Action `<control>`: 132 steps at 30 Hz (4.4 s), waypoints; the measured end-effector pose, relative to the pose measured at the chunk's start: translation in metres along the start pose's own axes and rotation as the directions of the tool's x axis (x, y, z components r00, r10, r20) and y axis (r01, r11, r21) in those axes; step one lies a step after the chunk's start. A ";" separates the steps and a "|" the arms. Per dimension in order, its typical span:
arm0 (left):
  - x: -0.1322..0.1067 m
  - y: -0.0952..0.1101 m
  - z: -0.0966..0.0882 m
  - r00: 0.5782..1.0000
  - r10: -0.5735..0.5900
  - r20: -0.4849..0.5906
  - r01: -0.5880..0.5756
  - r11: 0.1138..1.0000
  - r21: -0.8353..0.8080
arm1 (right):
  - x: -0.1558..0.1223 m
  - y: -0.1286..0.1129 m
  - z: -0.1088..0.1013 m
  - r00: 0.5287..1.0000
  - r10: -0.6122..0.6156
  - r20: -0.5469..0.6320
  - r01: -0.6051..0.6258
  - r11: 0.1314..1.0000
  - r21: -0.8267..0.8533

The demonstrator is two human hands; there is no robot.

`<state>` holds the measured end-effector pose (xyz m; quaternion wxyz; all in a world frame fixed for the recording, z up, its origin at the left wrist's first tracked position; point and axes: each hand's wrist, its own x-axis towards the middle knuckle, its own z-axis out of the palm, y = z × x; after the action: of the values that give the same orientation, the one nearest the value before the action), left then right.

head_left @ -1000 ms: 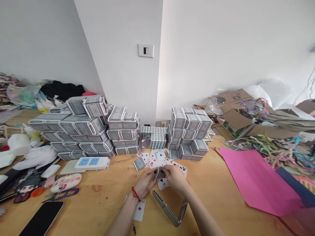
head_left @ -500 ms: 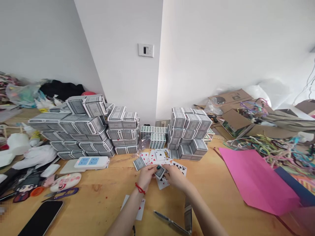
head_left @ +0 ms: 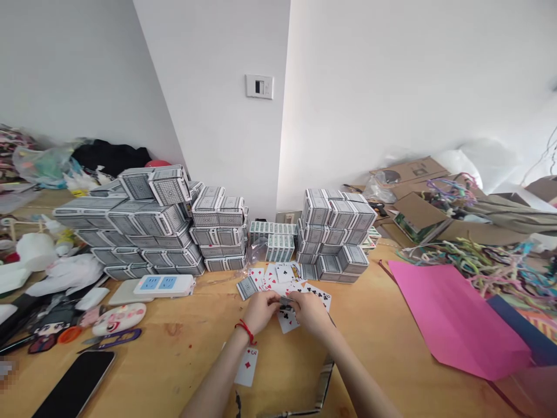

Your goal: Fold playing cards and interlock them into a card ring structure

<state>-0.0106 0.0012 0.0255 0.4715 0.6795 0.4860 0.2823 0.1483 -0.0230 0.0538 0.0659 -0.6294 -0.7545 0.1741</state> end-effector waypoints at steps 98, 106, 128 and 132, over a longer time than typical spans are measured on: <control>-0.038 -0.008 -0.030 0.977 -0.001 -0.214 0.037 0.986 0.164 | 0.043 0.026 0.002 0.866 -0.260 0.428 -0.270 0.477 0.836; -0.035 -0.003 -0.025 0.956 0.047 -0.290 0.020 0.974 0.225 | 0.042 0.020 -0.003 0.859 -0.206 0.469 -0.259 0.614 0.745; -0.025 -0.013 -0.006 0.908 0.087 -0.410 -0.112 0.993 -0.038 | 0.035 -0.001 -0.010 0.866 -0.146 0.479 -0.177 0.805 0.566; -0.027 -0.009 -0.007 0.912 0.095 -0.399 -0.110 0.994 -0.014 | 0.035 0.001 -0.007 0.851 -0.162 0.499 -0.188 0.794 0.578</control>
<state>-0.0304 -0.0201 0.0222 0.3598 0.6239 0.5300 0.4476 0.1440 0.0126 0.0555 0.0547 -0.5076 -0.6418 0.5722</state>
